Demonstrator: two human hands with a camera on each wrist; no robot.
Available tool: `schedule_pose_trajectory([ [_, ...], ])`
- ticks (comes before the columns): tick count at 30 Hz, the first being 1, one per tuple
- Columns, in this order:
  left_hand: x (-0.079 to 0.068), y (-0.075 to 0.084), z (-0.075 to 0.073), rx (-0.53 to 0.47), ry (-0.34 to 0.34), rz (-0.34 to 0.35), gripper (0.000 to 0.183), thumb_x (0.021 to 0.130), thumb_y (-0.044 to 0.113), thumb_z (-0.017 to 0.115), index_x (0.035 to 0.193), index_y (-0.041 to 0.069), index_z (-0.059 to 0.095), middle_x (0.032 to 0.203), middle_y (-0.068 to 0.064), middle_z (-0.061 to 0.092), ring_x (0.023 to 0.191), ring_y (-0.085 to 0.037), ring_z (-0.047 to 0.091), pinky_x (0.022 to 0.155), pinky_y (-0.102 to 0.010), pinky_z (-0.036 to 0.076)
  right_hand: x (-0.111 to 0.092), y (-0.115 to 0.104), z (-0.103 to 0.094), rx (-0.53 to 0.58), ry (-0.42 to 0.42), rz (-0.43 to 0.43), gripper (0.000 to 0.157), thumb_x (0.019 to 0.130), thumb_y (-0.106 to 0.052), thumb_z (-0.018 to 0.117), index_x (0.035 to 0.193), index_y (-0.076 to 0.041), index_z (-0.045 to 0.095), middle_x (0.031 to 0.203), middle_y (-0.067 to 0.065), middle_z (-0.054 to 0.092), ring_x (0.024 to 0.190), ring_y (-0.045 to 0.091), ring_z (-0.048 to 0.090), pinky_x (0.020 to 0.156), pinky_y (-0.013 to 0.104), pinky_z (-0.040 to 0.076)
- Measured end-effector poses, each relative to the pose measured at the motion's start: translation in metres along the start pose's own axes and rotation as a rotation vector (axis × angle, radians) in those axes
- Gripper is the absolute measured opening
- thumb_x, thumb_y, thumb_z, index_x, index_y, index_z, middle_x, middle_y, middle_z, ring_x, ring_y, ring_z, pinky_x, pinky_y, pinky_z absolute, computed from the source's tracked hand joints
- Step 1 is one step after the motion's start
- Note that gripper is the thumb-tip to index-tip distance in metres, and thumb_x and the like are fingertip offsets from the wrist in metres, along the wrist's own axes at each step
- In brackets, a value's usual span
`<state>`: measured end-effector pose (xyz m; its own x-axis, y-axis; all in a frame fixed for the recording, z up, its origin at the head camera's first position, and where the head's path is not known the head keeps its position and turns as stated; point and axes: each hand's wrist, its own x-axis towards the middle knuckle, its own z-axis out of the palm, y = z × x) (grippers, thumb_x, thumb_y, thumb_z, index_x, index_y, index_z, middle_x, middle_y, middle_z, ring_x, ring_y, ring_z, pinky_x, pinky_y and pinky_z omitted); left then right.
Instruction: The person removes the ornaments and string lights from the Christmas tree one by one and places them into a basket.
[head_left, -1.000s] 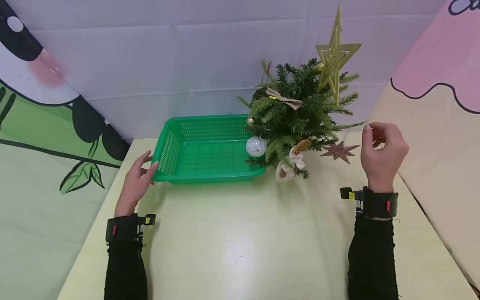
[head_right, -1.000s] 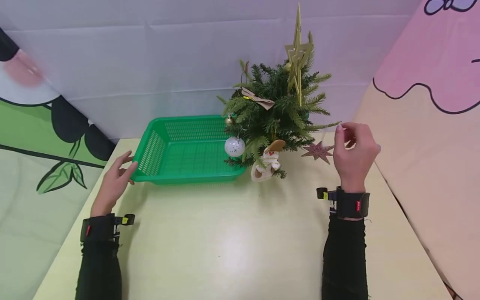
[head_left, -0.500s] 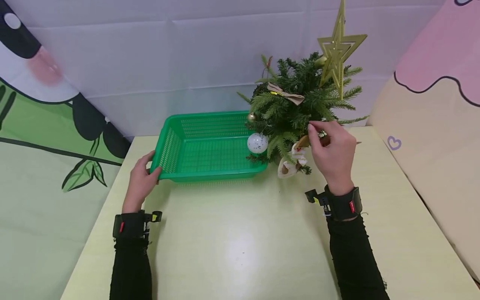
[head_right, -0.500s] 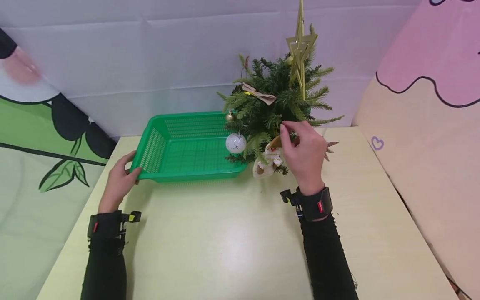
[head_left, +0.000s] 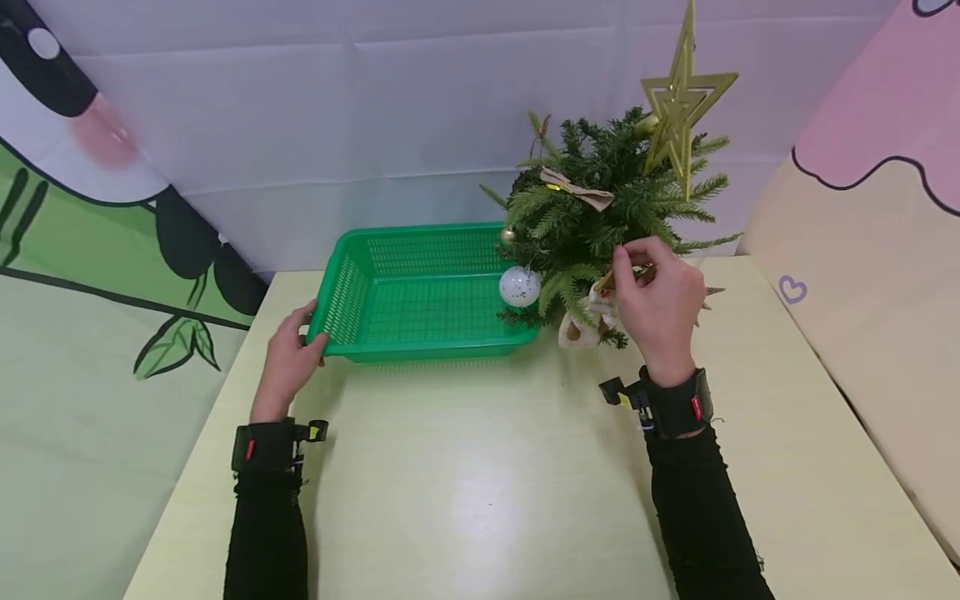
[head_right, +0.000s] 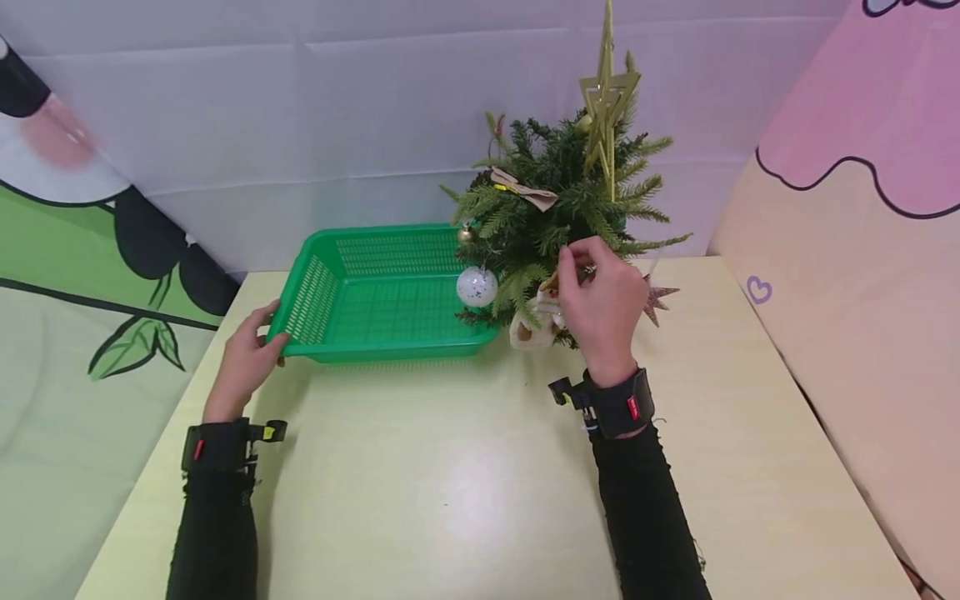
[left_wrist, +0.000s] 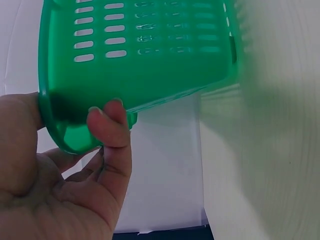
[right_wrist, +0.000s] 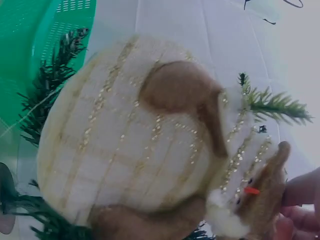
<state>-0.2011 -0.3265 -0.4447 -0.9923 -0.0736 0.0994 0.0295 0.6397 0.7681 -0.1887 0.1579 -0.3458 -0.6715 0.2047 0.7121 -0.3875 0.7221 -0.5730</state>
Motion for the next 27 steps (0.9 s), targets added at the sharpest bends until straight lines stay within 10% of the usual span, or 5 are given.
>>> schedule_pose_trajectory([
  [11,0.0,0.001,0.002,0.013,0.012,0.002,0.062,0.106,0.012,0.051,0.163,0.006,0.029,0.146,-0.03,0.047,0.087,-0.035,0.063,0.061,-0.02,0.051,0.014,-0.012,-0.008,0.04,0.077,-0.008,0.025,0.104,-0.018,0.062,0.099,0.004,0.073,0.08,0.019,0.074,0.058,0.028,0.059,0.059,0.015,0.032],
  [20,0.0,0.0,0.003,0.02,0.011,0.011,0.061,0.106,0.011,0.05,0.163,0.003,0.029,0.144,-0.03,0.047,0.084,-0.033,0.062,0.061,-0.02,0.052,0.015,-0.022,-0.02,0.128,0.131,-0.058,0.026,0.104,-0.018,0.063,0.096,0.006,0.072,0.072,0.018,0.068,0.061,-0.006,0.044,0.06,0.014,0.035],
  [27,0.001,-0.002,0.004,0.024,0.022,0.026,0.06,0.106,0.009,0.049,0.162,0.001,0.03,0.142,-0.03,0.047,0.087,-0.034,0.061,0.06,-0.019,0.052,0.004,-0.033,-0.03,0.134,0.073,-0.147,0.02,0.1,-0.014,0.067,0.093,0.002,0.075,0.072,0.015,0.071,0.057,0.012,0.056,0.062,0.013,0.039],
])
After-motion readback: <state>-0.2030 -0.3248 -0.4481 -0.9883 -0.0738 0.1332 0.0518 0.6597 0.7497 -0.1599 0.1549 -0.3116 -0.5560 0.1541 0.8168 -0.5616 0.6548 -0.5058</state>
